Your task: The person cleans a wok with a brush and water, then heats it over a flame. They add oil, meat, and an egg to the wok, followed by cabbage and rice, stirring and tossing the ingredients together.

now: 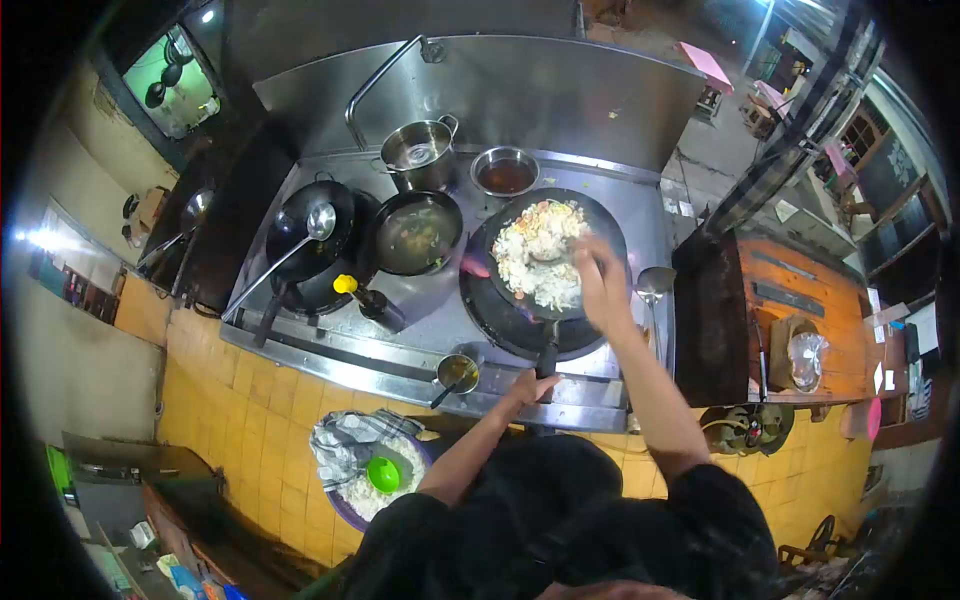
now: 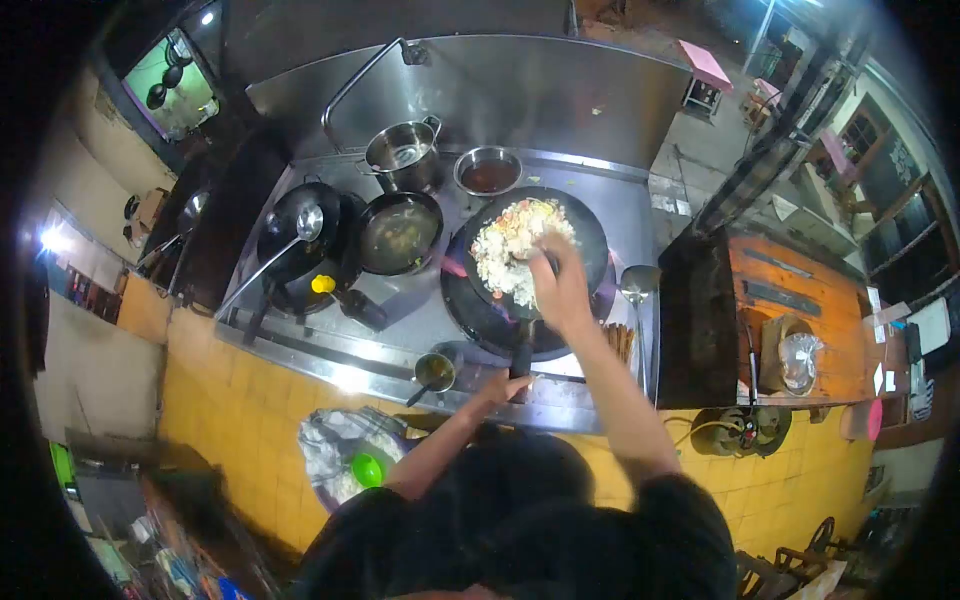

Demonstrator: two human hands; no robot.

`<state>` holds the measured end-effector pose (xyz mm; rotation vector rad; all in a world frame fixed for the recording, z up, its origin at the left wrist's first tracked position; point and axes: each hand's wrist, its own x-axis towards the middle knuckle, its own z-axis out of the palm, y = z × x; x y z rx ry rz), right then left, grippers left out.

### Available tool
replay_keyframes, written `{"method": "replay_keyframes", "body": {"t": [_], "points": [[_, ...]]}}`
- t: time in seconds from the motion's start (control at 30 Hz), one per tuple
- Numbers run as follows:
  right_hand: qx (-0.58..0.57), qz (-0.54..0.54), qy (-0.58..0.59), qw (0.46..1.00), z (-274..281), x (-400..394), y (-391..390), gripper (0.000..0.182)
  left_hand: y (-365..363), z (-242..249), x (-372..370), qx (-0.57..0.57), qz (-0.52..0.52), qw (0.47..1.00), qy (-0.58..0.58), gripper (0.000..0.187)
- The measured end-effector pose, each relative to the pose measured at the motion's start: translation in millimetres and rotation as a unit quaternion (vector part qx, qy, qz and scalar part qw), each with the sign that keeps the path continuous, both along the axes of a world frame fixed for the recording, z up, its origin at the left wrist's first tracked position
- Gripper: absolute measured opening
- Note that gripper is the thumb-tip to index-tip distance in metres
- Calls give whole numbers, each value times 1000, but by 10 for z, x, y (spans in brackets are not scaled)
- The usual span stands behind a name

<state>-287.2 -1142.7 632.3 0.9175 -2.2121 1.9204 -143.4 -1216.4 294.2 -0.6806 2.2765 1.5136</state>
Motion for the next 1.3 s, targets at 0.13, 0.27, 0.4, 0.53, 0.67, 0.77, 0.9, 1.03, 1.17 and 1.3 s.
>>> {"method": "replay_keyframes", "body": {"t": [0.13,0.27,0.4,0.53,0.67,0.77,0.9,1.03,1.17,1.3], "points": [[-31,50,-556,829,-430,677,575,33,133,894,-76,364,164,916,32,38],[383,67,-217,896,-1382,481,999,25,227,1194,-113,528,177,830,35,13],[611,73,21,788,-96,522,1525,32,670,1977,-129,547,286,786,-17,13],[679,120,71,721,604,802,1608,44,327,2510,-63,622,218,752,-32,15],[643,132,91,749,363,937,1691,52,198,1661,291,430,179,882,-68,23],[669,79,74,736,156,1054,1650,54,730,2501,628,492,243,835,-34,14],[612,72,79,784,-34,1164,1762,53,512,2668,459,484,204,847,-82,16],[645,-3,96,758,-611,1050,1787,58,217,2058,353,328,166,927,73,22],[604,-29,59,794,-113,844,1904,54,606,2614,782,494,175,851,-49,14],[492,-25,-9,870,320,977,1978,48,312,1792,408,309,181,932,59,16]]}}
